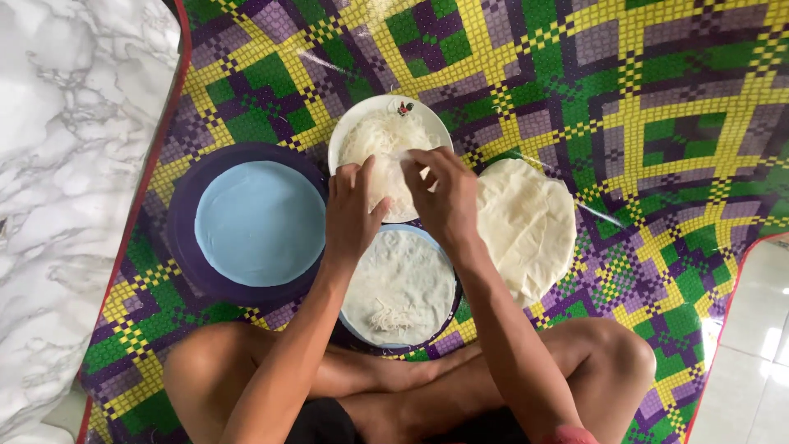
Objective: Hand-rolling thin wrappers with vermicelli filling while sitting on a mat.
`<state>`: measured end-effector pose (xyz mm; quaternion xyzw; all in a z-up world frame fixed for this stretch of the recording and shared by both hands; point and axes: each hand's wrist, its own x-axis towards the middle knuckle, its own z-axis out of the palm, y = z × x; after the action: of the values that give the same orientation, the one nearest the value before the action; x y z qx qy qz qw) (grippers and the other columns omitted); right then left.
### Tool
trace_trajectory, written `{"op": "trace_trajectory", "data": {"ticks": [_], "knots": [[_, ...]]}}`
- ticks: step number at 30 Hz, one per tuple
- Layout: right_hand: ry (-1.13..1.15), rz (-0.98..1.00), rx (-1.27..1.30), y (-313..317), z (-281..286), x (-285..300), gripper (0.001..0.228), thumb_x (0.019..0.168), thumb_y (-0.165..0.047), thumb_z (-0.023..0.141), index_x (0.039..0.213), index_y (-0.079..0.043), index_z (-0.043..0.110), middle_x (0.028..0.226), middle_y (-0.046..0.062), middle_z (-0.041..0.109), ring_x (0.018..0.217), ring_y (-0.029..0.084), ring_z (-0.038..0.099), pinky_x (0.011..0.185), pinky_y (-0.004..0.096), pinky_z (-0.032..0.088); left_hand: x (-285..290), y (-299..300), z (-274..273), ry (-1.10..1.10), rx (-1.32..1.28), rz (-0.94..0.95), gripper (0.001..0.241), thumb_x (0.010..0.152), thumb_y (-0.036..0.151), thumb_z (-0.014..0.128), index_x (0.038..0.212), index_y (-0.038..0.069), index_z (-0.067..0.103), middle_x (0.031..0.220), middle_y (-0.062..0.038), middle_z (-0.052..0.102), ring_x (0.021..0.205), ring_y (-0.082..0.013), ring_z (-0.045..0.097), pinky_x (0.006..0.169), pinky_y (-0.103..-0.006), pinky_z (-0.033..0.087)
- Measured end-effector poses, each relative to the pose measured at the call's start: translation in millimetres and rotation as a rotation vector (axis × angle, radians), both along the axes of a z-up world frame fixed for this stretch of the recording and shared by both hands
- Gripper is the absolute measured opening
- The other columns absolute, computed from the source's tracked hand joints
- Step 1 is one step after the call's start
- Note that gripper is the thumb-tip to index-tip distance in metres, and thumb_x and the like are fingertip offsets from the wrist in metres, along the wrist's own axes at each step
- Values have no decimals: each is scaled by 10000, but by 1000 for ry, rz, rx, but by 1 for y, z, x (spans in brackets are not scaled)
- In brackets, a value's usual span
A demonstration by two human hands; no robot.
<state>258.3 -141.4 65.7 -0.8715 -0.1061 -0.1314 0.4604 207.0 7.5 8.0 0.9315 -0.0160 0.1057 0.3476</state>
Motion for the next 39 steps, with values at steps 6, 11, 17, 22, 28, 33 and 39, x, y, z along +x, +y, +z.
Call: {"op": "trace_trajectory", "data": {"ticks": [6,11,17,22,28,33,39], "knots": [[-16,86,51,-12,20,1,86,954,-53,676,954,-10,750,783,94,659,555,165,609,471,276,455,21,-5,-28,-127,84,1,529,955,29,692,1424,128,468,1152,-76,443,1048,-254,561,772,-356,598],[13,121,43,-21,17,2,128,972,-83,672,1023,-28,776,787,103,687,583,183,635,489,299,478,19,-4,15,-111,25,1,431,984,169,668,1394,105,551,1180,-59,449,993,-242,521,782,-412,539],[37,101,93,-19,47,-6,125,979,-76,667,1032,-28,770,798,111,693,603,189,640,510,298,494,19,0,-2,-187,-71,-53,385,1044,342,606,1380,155,595,1055,-16,504,918,-223,542,797,-396,473],[101,82,62,-27,5,3,127,958,-65,663,1004,-9,767,811,116,701,607,181,647,499,278,491,15,-9,9,-158,-131,-57,320,1010,232,666,1303,105,653,989,-34,567,921,-243,610,838,-364,514],[522,32,-373,-26,-28,-14,379,878,-313,734,1136,-37,714,1010,119,696,951,405,690,828,577,565,10,-4,13,-118,-86,-100,245,1047,84,555,1242,62,701,1045,-68,623,924,-259,595,799,-415,528],[197,7,-215,-28,1,-10,113,938,-175,664,923,-109,755,836,48,705,702,267,706,611,422,579,11,10,2,-95,61,-23,211,1011,272,635,1177,216,752,906,16,662,824,-213,655,763,-405,527],[134,61,-204,-29,13,-2,176,922,-158,670,1044,-172,797,915,50,742,701,242,701,592,410,565,6,2,39,-112,124,11,641,866,64,783,1468,80,563,1426,-154,434,1118,-330,545,948,-479,520]]}}
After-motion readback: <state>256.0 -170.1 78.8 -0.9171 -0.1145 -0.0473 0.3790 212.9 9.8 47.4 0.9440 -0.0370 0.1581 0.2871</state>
